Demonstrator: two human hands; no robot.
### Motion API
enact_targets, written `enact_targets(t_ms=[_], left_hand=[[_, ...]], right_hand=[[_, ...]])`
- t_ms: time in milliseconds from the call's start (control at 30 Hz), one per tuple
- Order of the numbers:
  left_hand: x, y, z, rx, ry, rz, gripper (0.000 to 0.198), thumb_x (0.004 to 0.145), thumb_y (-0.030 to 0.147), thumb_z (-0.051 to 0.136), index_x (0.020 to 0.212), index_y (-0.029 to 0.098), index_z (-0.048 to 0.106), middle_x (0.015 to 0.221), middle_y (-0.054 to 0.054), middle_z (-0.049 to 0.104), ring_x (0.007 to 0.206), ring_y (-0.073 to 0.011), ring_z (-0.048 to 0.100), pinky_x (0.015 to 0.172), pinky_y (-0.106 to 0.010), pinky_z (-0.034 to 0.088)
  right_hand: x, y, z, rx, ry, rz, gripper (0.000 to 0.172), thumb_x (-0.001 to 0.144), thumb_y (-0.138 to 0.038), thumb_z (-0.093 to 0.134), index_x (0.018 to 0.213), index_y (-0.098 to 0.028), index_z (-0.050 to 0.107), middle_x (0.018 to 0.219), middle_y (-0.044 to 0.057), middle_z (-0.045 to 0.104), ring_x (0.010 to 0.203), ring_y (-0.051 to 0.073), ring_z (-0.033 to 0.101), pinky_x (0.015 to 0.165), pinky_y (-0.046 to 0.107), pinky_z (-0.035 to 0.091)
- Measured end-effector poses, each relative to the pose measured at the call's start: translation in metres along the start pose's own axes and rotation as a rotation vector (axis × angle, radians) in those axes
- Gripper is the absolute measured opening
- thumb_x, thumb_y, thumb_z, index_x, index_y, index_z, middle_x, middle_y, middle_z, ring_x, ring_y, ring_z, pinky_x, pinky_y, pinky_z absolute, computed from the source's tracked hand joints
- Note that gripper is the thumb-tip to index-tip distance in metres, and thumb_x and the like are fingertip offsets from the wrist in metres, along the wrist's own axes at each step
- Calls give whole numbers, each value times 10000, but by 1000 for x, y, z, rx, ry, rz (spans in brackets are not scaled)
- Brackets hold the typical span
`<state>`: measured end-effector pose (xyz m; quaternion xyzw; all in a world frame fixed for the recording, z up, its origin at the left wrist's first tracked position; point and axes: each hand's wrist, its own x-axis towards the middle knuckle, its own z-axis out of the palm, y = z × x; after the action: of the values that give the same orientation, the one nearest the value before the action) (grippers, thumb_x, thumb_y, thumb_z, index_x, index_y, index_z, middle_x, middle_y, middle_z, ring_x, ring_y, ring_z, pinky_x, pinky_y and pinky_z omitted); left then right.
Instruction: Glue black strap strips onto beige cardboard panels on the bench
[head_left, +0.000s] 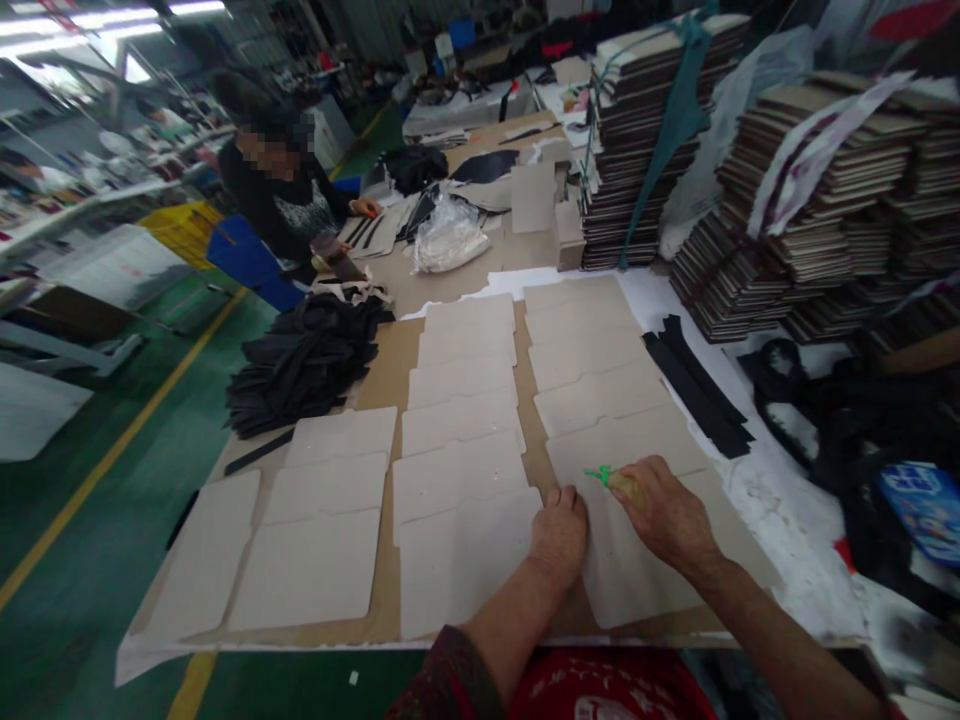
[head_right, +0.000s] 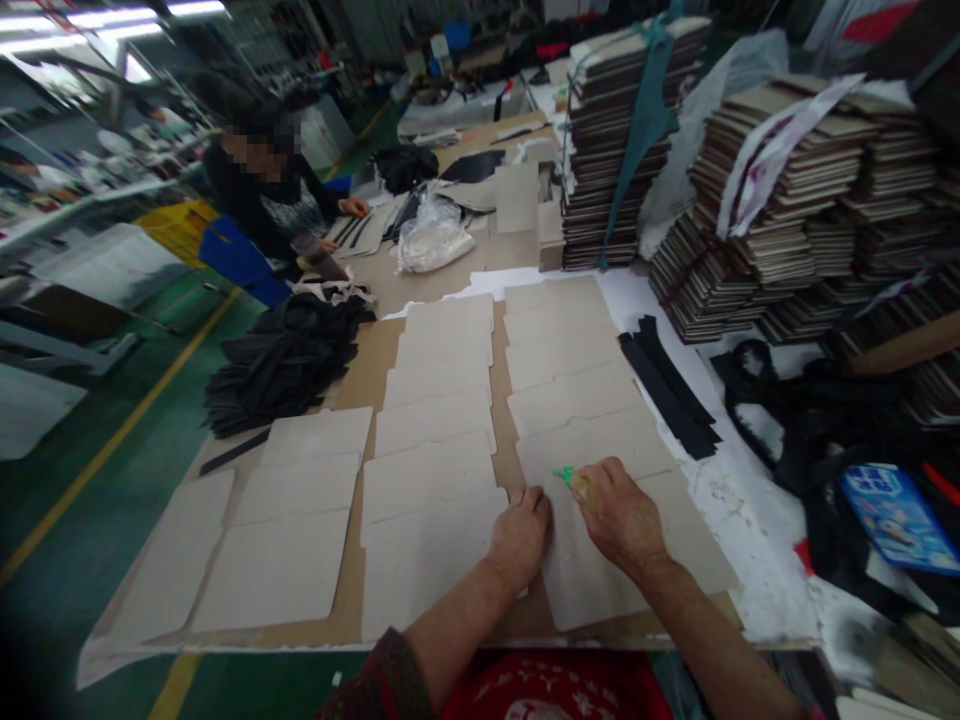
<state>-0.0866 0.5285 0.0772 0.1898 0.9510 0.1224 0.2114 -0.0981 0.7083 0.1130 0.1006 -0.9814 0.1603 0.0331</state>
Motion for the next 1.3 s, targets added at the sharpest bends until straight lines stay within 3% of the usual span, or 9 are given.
enact_targets(t_ms=[200, 567, 633, 733, 800, 867, 1033, 1133, 1300], left_hand=[[2, -5, -1, -30, -18, 28, 357, 953, 106, 406, 1262, 96, 584, 1334, -145, 557, 1192, -274, 527, 923, -360, 587], [-1, -3, -1, -110, -7, -18, 363, 965, 125, 379, 1253, 130, 599, 1387, -109, 542, 1240, -258, 502, 1027, -340, 522], [-1, -4, -1, -128, -10, -24, 354, 954, 120, 393, 1232, 134, 611, 1375, -103, 552, 1238, -255, 506, 1050, -345, 504], [-1, -10, -4, -157, -19, -17, 320, 923, 115, 449, 1175, 167, 639, 1342, -73, 576, 1241, -229, 510, 1097, -315, 458], [1, -14, -7, -178, -20, -35, 311, 907, 132, 487, 1174, 182, 638, 1345, -63, 571, 1246, -213, 516, 1103, -288, 445], [5, -17, -11, -194, -17, -72, 335, 903, 158, 507, 1219, 179, 615, 1389, -74, 538, 1254, -214, 524, 1094, -285, 453], [23, -14, -18, -227, -43, -186, 572, 876, 184, 572, 1431, 143, 445, 1603, -107, 316, 1341, -251, 485, 1143, -307, 407], [30, -10, -19, -235, -41, -217, 568, 856, 176, 596, 1408, 113, 477, 1595, -112, 339, 1419, -263, 394, 1193, -290, 329], [32, -9, -19, -234, -37, -228, 544, 854, 179, 600, 1380, 74, 504, 1574, -131, 368, 1423, -264, 384, 1206, -285, 305]], right_hand=[[-3, 3, -5, -88, -15, 46, 197, 982, -422, 470, 994, -249, 562, 994, 48, 580, 788, 196, 608, 633, 321, 473], [-4, 3, 10, 136, 45, 78, 229, 948, -459, 505, 1028, -250, 558, 1038, 67, 584, 917, 229, 609, 732, 353, 522], [2, 12, 7, 257, 105, 170, 291, 906, -510, 555, 1019, -242, 568, 1031, 68, 596, 934, 240, 610, 774, 381, 524], [8, 37, -11, 451, 237, 424, 475, 777, -629, 662, 1012, -223, 590, 972, 69, 629, 880, 255, 621, 782, 419, 524], [10, 60, -27, 498, 302, 580, 589, 695, -687, 696, 1027, -210, 600, 938, 77, 641, 827, 265, 621, 746, 433, 524], [8, 83, -42, 470, 322, 633, 641, 657, -711, 702, 1035, -203, 606, 951, 92, 646, 819, 278, 620, 737, 450, 521], [-2, 117, -53, 268, 241, 505, 631, 700, -762, 630, 1005, -211, 615, 1014, 108, 622, 903, 302, 615, 783, 461, 507], [-7, 123, -46, 190, 220, 440, 594, 770, -771, 556, 1009, -230, 608, 1014, 85, 605, 913, 284, 619, 773, 427, 506], [-7, 128, -35, 65, 144, 363, 506, 861, -719, 492, 1049, -260, 594, 1049, 58, 599, 877, 244, 634, 694, 366, 505]])
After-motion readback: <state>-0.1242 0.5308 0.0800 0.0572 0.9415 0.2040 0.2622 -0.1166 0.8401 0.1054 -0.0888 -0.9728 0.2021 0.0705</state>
